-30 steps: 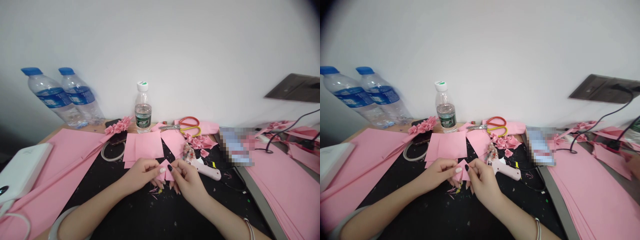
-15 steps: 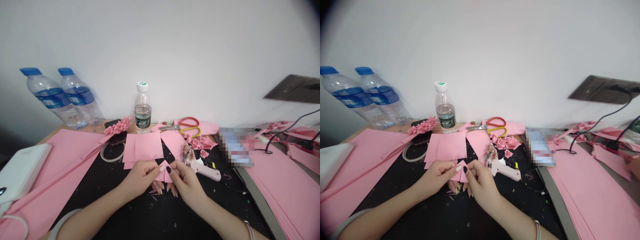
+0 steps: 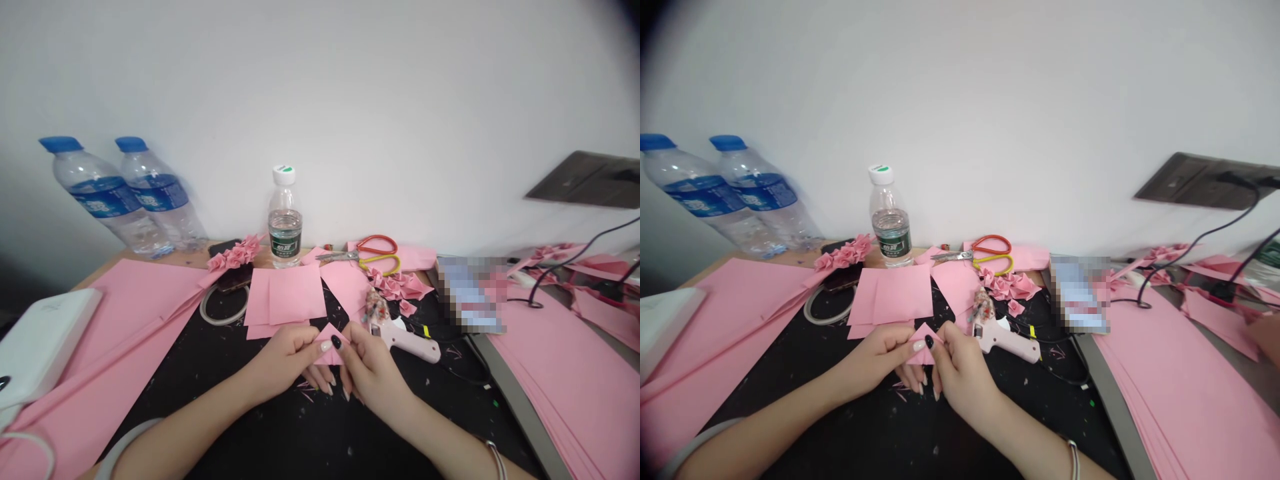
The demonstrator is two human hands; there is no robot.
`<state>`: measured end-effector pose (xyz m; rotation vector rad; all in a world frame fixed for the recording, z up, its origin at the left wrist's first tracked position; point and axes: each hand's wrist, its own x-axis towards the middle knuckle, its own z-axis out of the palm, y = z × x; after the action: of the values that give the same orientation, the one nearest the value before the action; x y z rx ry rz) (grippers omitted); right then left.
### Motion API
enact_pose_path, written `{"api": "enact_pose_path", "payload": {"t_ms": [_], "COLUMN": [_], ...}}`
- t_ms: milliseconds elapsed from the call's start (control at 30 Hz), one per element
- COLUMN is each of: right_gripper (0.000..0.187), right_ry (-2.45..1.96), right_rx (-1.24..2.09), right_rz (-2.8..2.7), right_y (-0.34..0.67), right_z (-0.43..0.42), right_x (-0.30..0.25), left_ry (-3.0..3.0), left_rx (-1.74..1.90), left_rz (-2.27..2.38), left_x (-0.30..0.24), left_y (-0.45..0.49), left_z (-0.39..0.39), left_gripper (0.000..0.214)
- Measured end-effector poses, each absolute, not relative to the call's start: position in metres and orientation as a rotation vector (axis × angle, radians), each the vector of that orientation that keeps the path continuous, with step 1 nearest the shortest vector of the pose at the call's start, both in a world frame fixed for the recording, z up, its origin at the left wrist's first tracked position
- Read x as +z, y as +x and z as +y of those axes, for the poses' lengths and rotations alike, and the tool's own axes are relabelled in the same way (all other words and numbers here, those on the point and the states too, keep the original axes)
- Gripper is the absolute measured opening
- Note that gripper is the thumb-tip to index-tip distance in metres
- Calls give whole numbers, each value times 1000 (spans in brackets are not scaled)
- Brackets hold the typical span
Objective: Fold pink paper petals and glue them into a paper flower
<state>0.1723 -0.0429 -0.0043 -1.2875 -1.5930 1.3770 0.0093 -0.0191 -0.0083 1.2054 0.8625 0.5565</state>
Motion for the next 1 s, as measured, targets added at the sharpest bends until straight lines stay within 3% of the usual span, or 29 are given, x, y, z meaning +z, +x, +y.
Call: {"api": "enact_pose_path", "payload": {"t_ms": [567, 700, 767, 833, 1000], "right_gripper": [24, 15, 36, 42, 23], "right_ry": [-1252, -1216, -1171, -1121, -997], "right_rx": [1489, 1130, 835, 610, 372], "right_rz": [-1533, -1706, -1803, -1905, -1998], "right_y": [171, 177, 180, 183, 185], "right_z": [-37, -35, -34, -35, -36], "right_x": [-11, -13, -12, -10, -4], "left_ry": [1199, 1175, 1155, 1138, 1084], "left_rx": [622, 672, 726, 761, 745], "left_rz": [927, 914, 934, 934, 908], "left_x": [-9, -10, -10, -9, -9], "left_y": [9, 6, 6, 5, 6], "left_z": [-20, -15, -14, -14, -16], "left_gripper": [30, 30, 29, 29, 27]}}
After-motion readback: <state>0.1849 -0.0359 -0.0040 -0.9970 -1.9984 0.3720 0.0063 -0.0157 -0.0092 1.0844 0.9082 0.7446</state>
